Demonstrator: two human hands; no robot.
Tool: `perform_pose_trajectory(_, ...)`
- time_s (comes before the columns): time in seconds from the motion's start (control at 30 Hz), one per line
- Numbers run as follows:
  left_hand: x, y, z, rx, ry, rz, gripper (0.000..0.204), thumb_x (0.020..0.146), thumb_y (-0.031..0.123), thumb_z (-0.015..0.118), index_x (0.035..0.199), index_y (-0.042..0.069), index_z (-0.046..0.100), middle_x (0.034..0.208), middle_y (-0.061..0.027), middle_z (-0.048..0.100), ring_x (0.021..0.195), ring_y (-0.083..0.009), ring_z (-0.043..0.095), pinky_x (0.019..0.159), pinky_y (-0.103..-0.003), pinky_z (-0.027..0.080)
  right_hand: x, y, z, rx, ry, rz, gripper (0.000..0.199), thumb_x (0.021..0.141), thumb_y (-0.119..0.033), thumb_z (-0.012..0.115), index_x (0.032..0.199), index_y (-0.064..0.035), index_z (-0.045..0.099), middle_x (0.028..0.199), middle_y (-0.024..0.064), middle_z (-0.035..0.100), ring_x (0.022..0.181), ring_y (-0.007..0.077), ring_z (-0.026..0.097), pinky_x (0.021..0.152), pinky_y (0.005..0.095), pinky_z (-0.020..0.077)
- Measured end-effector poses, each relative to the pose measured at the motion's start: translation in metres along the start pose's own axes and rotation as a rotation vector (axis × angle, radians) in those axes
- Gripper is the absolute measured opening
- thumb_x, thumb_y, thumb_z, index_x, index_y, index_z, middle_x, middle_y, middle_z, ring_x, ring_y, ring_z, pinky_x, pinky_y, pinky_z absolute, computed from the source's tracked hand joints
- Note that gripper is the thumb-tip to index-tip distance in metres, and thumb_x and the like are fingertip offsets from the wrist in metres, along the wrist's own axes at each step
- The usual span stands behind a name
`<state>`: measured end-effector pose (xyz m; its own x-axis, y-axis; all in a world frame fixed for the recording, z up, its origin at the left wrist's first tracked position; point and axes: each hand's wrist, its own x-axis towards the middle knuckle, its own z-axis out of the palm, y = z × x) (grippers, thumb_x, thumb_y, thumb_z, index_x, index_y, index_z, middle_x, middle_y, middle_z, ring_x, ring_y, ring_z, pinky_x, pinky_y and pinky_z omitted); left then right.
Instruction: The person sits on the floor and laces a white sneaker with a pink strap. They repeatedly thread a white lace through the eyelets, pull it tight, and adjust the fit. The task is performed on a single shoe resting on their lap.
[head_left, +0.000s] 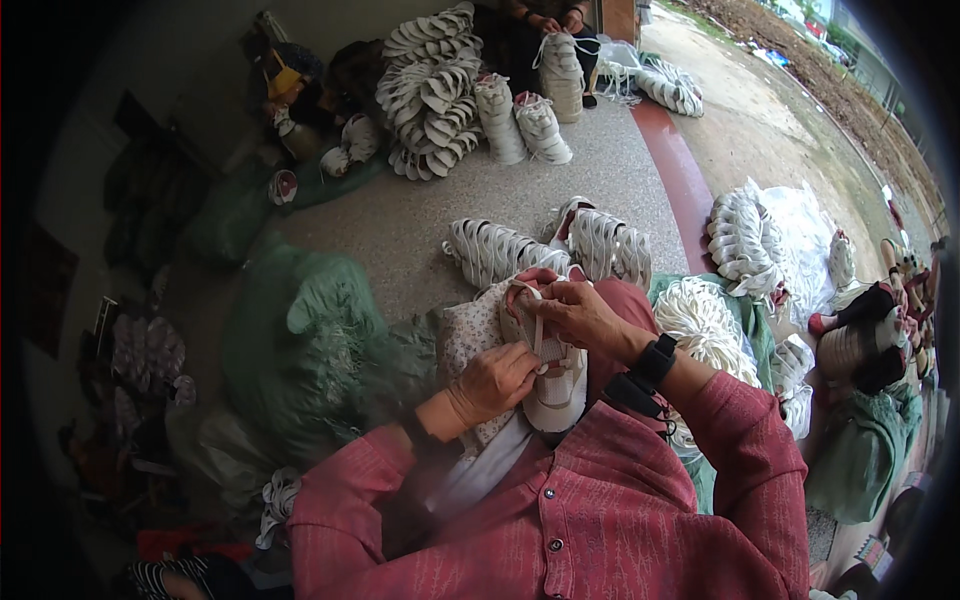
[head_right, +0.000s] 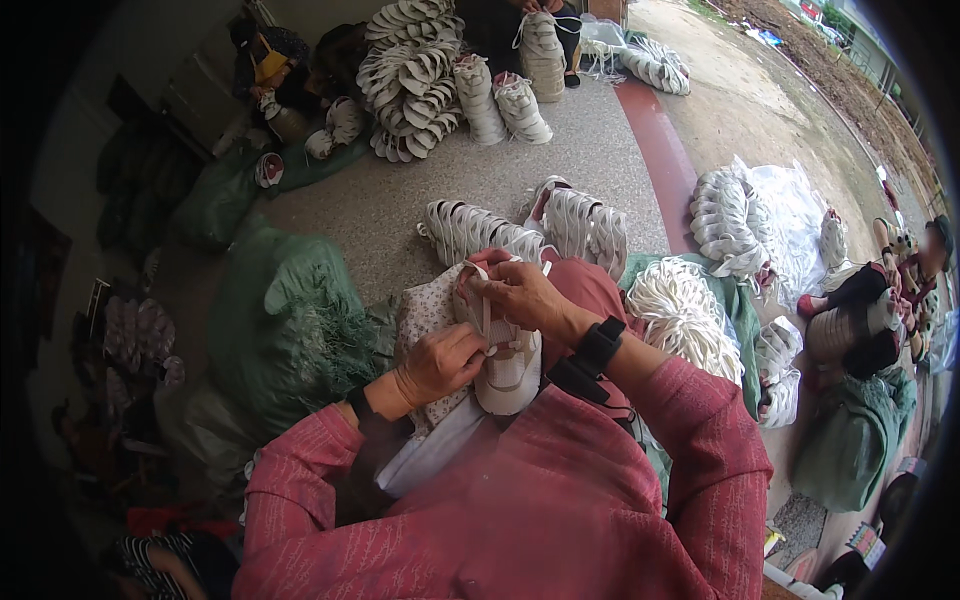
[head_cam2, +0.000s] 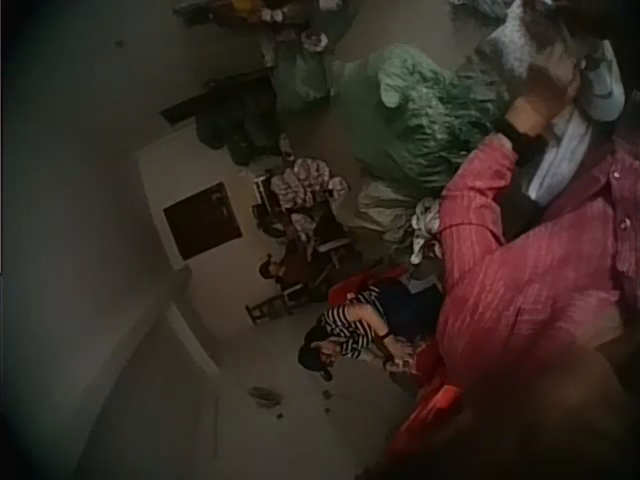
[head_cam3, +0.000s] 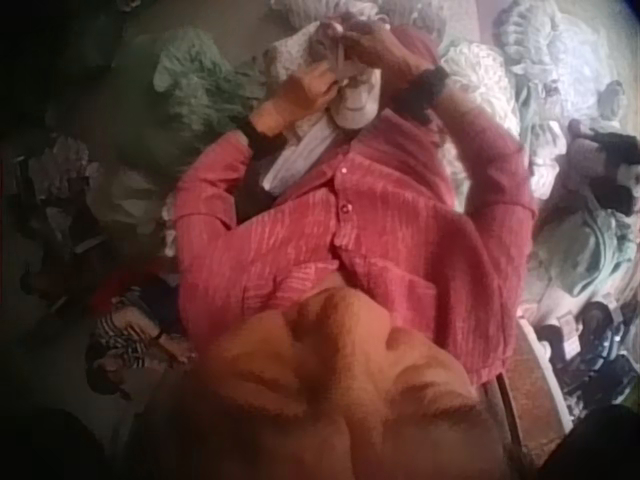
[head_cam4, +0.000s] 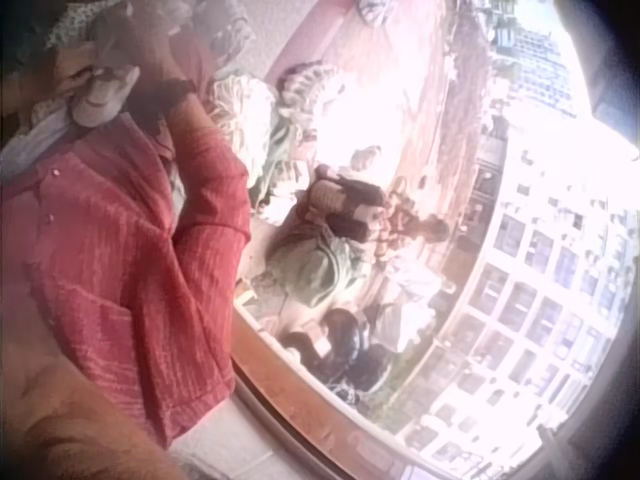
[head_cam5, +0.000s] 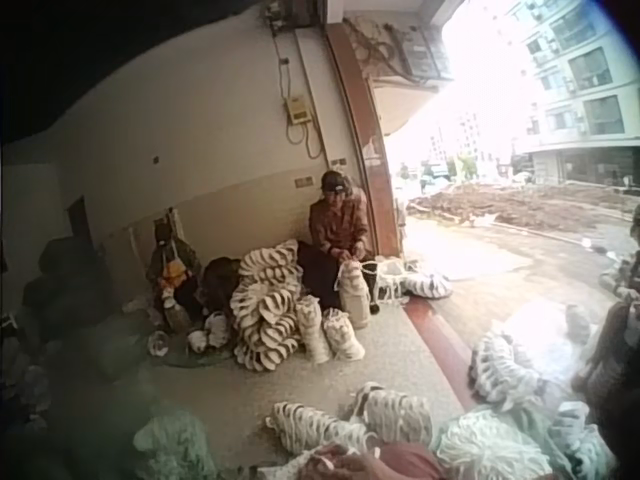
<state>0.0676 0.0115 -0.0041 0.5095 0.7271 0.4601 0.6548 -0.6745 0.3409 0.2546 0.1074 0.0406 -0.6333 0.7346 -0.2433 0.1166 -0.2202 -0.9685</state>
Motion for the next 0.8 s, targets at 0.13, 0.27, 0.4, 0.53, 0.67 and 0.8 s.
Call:
perform_pose_trajectory(0.13,0.003,-0.002,0.001,0.015,-0.054,0.019,0.016,0.076,0.004,0.068,0.089,0.005,0.059,0.083,-0.0112,0.057,0.072,-0.0305,0.063,0.065,-0.040,0.052,0.000,0.002,-0.003,-0.030,-0.010,0.018,0.033,0.098,-0.033,0.062,0.094,-0.0002,0.065,0.074,-0.0028,0.055,0.061,0.0038,0.049,0.051,0.0235,0.0370)
perform_pose_trajectory(0.27,0.002,0.008,0.001,-0.206,-0.140,-0.219,0.017,0.077,0.008,0.071,0.088,0.004,0.059,0.083,-0.0105,0.058,0.071,-0.0273,0.063,0.064,-0.038,0.052,0.008,0.021,-0.007,-0.032,-0.038,-0.056,0.029,0.096,-0.027,0.064,0.094,0.0018,0.064,0.076,-0.0011,0.056,0.065,0.0057,0.051,0.054,0.0246,0.0404)
perform_pose_trajectory(0.4,0.005,0.016,-0.007,-0.311,-0.131,-0.366,0.024,0.078,0.017,0.076,0.087,0.004,0.059,0.084,-0.0102,0.059,0.071,-0.0259,0.063,0.065,-0.037,0.051,0.017,0.035,-0.004,-0.200,-0.012,-0.170,0.019,0.097,-0.021,0.064,0.094,-0.0029,0.061,0.075,-0.0042,0.051,0.066,0.0040,0.048,0.055,0.0233,0.0391)
perform_pose_trajectory(0.53,-0.004,0.014,-0.009,-0.169,-0.095,-0.474,0.029,0.078,0.026,0.080,0.086,0.003,0.063,0.085,-0.0117,0.060,0.077,-0.0290,0.064,0.072,-0.040,0.051,0.017,0.033,-0.004,-0.254,0.002,-0.187,0.018,0.097,-0.019,0.063,0.093,-0.0016,0.061,0.077,-0.0024,0.055,0.071,0.0055,0.052,0.060,0.0256,0.0442)
perform_pose_trajectory(0.67,-0.002,0.022,-0.009,-0.193,-0.245,-0.567,0.029,0.081,0.029,0.076,0.086,0.002,0.068,0.089,-0.0150,0.063,0.087,-0.0323,0.064,0.078,-0.041,0.050,0.019,0.037,-0.002,-0.401,0.069,-0.320,0.020,0.091,-0.019,0.065,0.088,-0.0003,0.060,0.085,0.0082,0.062,0.072,0.0197,0.059,0.063,0.0337,0.0471)
perform_pose_trajectory(0.8,-0.013,0.025,0.013,-0.151,-0.263,-0.530,0.028,0.085,0.029,0.071,0.086,0.000,0.068,0.091,-0.0171,0.064,0.087,-0.0358,0.064,0.078,-0.044,0.050,0.013,0.024,0.002,-0.790,0.160,-0.364,0.020,0.090,-0.022,0.064,0.088,-0.0025,0.058,0.084,0.0146,0.064,0.073,0.0322,0.064,0.064,0.0405,0.0497)
